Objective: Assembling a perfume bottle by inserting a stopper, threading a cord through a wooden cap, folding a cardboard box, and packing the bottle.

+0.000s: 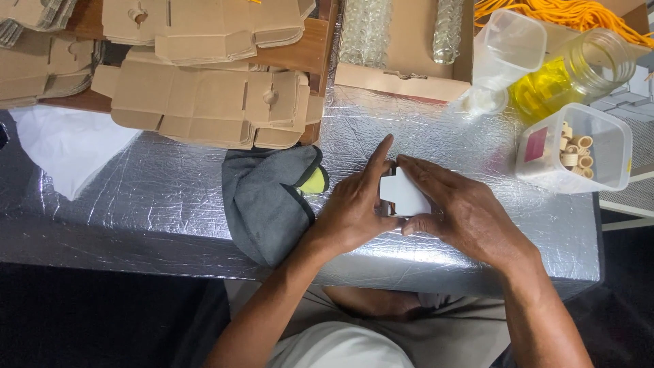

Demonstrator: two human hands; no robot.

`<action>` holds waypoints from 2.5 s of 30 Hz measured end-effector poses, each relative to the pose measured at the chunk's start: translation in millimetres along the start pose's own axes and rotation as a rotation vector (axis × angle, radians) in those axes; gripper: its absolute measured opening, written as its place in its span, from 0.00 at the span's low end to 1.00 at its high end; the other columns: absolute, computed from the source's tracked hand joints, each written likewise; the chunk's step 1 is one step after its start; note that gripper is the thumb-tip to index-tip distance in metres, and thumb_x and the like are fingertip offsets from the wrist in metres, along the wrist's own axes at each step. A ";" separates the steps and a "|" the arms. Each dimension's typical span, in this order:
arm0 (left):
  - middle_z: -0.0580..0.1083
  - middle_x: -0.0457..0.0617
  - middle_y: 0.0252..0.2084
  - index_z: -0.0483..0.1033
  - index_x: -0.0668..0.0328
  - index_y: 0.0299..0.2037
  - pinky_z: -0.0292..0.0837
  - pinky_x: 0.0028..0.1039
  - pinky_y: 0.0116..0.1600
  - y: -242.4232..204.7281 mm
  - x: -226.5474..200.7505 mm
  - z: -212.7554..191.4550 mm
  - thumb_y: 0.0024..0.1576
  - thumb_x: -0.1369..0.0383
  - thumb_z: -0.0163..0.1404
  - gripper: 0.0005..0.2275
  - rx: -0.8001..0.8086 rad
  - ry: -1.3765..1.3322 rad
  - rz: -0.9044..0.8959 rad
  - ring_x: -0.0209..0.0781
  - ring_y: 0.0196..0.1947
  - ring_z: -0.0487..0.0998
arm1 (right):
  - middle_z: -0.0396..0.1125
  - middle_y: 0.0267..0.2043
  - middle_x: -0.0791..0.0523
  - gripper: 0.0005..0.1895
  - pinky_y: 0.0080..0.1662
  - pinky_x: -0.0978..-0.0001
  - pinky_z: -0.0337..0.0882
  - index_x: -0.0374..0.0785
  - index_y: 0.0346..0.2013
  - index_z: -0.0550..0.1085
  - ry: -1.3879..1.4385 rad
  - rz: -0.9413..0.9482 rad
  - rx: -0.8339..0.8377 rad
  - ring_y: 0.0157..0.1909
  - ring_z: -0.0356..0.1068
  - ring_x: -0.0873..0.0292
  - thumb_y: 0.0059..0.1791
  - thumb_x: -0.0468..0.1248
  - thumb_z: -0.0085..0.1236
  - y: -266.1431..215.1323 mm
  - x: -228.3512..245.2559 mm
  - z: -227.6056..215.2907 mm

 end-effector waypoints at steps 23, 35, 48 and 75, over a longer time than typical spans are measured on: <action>0.52 0.71 0.73 0.39 0.70 0.75 0.49 0.52 0.75 -2.9 -18.4 51.9 0.61 0.34 0.35 0.46 -0.355 -0.769 0.074 0.65 0.74 0.52 | 0.61 0.53 0.45 0.37 0.42 0.57 0.73 0.43 0.66 0.71 0.274 -0.189 -0.695 0.48 0.68 0.47 0.50 0.62 0.51 -28.9 -31.7 56.4; 0.61 0.67 0.65 0.39 0.69 0.75 0.61 0.48 0.70 3.4 -8.6 53.5 0.63 0.37 0.29 0.42 -0.409 -0.835 0.046 0.61 0.67 0.65 | 0.63 0.53 0.43 0.33 0.43 0.53 0.79 0.39 0.56 0.77 0.269 -0.165 -0.719 0.45 0.77 0.42 0.47 0.59 0.59 -28.8 -26.2 61.2; 0.62 0.67 0.65 0.41 0.71 0.74 0.64 0.48 0.68 2.0 -6.7 52.2 0.62 0.36 0.29 0.43 -0.374 -0.804 0.037 0.61 0.66 0.67 | 0.61 0.54 0.41 0.33 0.51 0.42 0.77 0.36 0.53 0.78 0.331 -0.169 -0.725 0.52 0.75 0.35 0.42 0.55 0.67 -33.9 -31.8 69.2; 0.62 0.67 0.66 0.59 0.74 0.70 0.65 0.38 0.64 10.6 -3.8 60.7 0.65 0.65 0.45 0.26 -0.378 -0.907 -0.185 0.55 0.66 0.62 | 0.72 0.57 0.41 0.32 0.58 0.49 0.74 0.31 0.55 0.76 -0.047 -0.238 -0.822 0.63 0.69 0.36 0.50 0.56 0.55 -28.3 -4.5 55.0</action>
Point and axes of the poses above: each hand's wrist, its own y-axis towards the middle knuckle, its own z-axis out of the palm, x = y × z, the point moved 3 cm from there along y, towards the middle knuckle
